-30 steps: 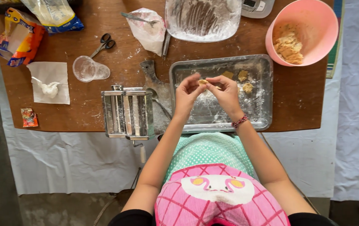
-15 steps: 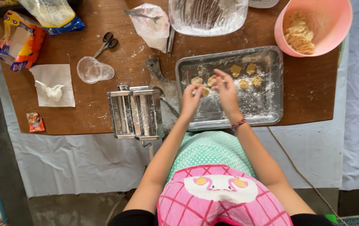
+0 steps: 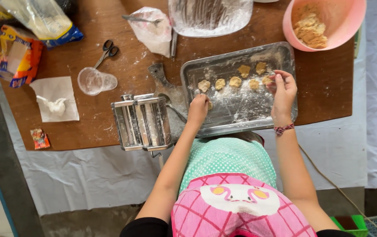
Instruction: The person is preparing small pieces of dough by hand-shaping them into balls and using a manual pasta machine to flatten them on a floured table.
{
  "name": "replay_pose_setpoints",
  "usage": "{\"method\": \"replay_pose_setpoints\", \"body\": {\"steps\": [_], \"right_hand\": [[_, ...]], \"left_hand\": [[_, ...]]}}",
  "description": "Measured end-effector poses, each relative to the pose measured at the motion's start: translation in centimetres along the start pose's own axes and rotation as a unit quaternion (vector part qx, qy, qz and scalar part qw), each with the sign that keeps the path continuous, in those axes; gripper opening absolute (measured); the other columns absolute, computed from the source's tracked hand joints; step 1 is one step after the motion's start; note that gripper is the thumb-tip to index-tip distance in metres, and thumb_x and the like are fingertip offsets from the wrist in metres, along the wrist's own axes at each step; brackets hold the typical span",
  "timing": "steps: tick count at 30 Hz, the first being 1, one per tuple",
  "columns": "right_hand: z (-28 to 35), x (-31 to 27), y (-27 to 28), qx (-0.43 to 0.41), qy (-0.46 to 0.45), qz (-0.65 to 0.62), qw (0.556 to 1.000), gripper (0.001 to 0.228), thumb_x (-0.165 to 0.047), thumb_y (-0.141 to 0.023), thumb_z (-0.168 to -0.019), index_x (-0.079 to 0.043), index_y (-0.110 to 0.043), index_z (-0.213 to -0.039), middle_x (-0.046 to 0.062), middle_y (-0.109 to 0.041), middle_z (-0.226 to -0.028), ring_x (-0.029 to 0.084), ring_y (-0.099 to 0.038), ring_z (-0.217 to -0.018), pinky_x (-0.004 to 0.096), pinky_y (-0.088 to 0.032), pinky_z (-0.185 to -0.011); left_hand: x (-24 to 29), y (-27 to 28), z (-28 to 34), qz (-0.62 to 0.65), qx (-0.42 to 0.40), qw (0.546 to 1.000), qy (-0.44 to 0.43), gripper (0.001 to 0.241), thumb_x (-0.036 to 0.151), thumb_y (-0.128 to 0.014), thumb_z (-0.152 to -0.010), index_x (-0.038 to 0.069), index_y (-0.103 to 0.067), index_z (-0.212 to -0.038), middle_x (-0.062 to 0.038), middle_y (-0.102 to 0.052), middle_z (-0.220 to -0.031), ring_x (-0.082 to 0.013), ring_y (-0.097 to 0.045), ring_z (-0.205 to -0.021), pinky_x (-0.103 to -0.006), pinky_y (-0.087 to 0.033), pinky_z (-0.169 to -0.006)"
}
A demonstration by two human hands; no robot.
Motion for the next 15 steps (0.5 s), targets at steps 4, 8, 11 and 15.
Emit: {"method": "replay_pose_setpoints", "body": {"steps": [4, 8, 11, 15], "right_hand": [[-1.3, 0.2, 2.3, 0.025, -0.002, -0.008, 1.0, 0.014, -0.02, -0.056, -0.109, -0.013, -0.065, -0.117, 0.001, -0.071, -0.093, 0.006, -0.07, -0.074, 0.017, -0.064, -0.071], [-3.6, 0.3, 4.7, 0.036, 0.024, 0.009, 0.999, 0.012, -0.017, -0.059, -0.107, -0.013, -0.067, -0.114, 0.002, -0.071, -0.092, 0.006, -0.07, -0.075, 0.018, -0.063, -0.072], [-6.3, 0.2, 6.6, 0.033, 0.075, 0.042, 0.996, 0.011, -0.012, -0.064, -0.105, -0.01, -0.068, -0.115, 0.004, -0.071, -0.094, 0.007, -0.07, -0.078, 0.021, -0.063, -0.077], [-10.3, -2.5, 9.0, 0.027, 0.221, 0.209, 0.952, 0.017, 0.0, -0.075, -0.098, -0.001, -0.072, -0.115, 0.015, -0.07, -0.099, 0.023, -0.073, -0.087, 0.036, -0.062, -0.079]], "left_hand": [[1.0, 0.3, 0.1, -0.034, -0.02, 0.999, -0.011, 0.003, 0.007, -0.065, -0.092, 0.01, -0.065, -0.094, -0.008, -0.064, -0.093, -0.0303, -0.071, -0.091, -0.0424, -0.062, -0.077], [4.8, 3.5, 0.2, -0.073, -0.037, 0.996, 0.018, 0.011, 0.011, -0.063, -0.094, 0.009, -0.071, -0.101, -0.01, -0.067, -0.098, -0.0295, -0.071, -0.094, -0.0433, -0.062, -0.077], [6.3, 4.0, -0.9, -0.05, -0.051, 0.997, 0.028, 0.018, 0.009, -0.057, -0.098, 0.008, -0.071, -0.109, -0.011, -0.068, -0.097, -0.0301, -0.072, -0.091, -0.0435, -0.061, -0.077], [8.2, 1.5, -3.6, -0.032, -0.048, 0.998, -0.022, 0.017, 0.016, -0.056, -0.101, 0.017, -0.071, -0.111, -0.005, -0.07, -0.094, -0.0297, -0.073, -0.09, -0.0416, -0.06, -0.075]]}}
Point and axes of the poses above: each hand's wrist, its own z-axis away from the middle knuckle, its own y-axis out of the back of the hand, x = y × z, the point moved 1 cm from there along -z, towards the middle knuckle
